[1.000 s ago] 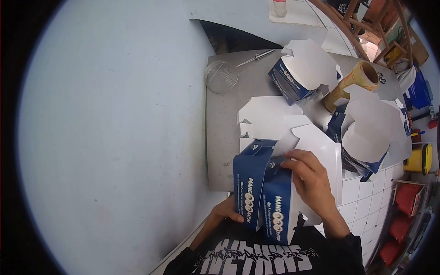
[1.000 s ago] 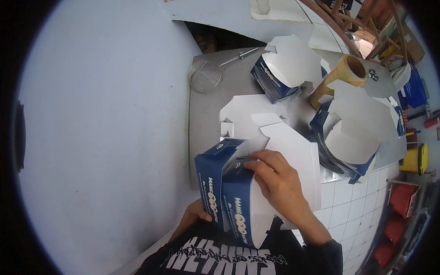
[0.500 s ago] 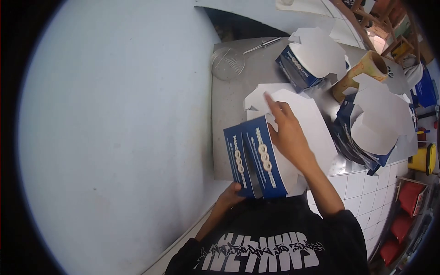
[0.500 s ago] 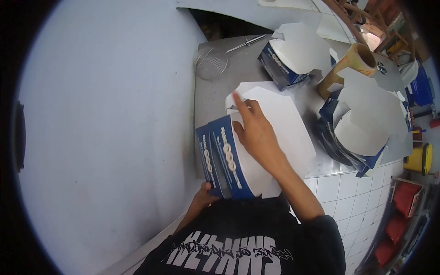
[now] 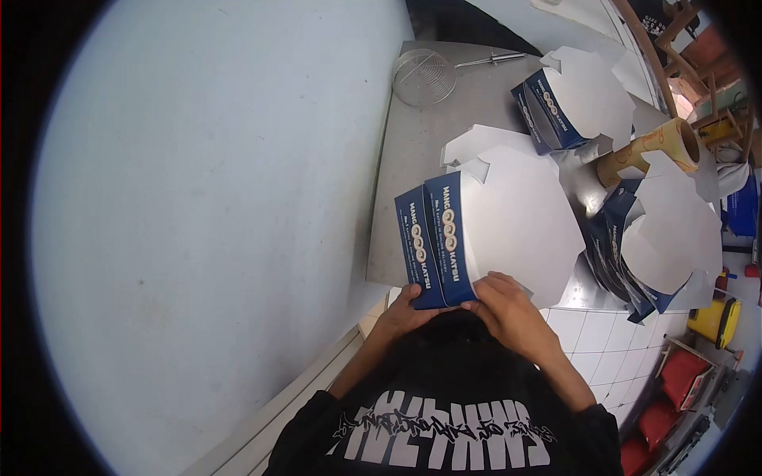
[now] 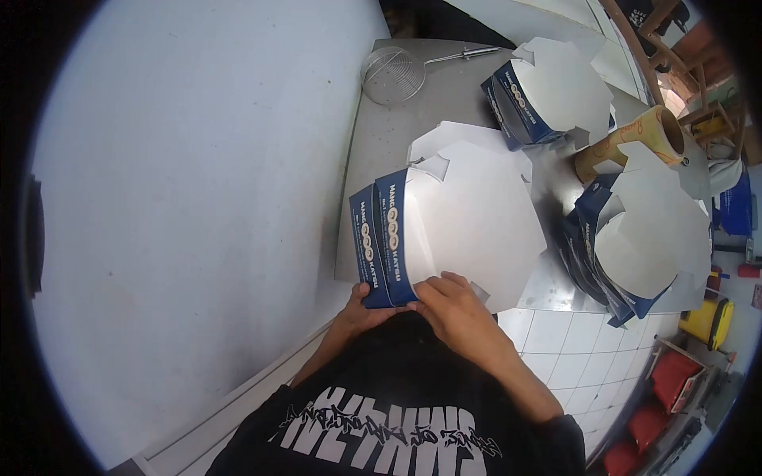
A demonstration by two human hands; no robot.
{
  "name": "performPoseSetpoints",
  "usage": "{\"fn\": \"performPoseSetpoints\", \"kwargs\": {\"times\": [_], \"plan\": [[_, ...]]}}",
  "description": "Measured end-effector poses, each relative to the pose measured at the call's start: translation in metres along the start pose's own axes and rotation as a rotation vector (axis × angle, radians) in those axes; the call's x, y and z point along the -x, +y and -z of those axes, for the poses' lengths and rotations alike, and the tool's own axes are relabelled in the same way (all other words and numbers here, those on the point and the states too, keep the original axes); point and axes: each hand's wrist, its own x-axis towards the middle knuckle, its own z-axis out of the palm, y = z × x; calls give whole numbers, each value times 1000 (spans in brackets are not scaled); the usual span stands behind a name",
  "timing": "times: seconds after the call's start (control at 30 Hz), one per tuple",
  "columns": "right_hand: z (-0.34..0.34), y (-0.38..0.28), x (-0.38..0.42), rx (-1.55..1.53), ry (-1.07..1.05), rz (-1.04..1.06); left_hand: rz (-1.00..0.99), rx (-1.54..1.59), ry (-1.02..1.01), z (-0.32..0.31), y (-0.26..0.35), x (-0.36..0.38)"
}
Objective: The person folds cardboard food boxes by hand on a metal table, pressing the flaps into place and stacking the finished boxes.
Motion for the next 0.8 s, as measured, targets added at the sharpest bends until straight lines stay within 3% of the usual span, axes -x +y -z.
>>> {"fn": "performPoseSetpoints", "kwargs": {"times": [0.13,0.23,0.33,0.57,0.67,0.8], "plan": [[-7,2,-2,35,11,45,-25,-46,70,-4,-1,4],[0,-2,-5,-7,-105,-13,-26,-73,59,-5,0,4],[14,-1,-7,-326,-100,-68,7,21,26,-3,1,0],[32,9,-5,228,122,-10,24,23,37,-24,9,-6],[36,5,-5,333,-66,-119,35,-47,48,-25,12,-7],[30,13,-3,286,-19,-39,48,-108,73,-29,18,-6]]}}
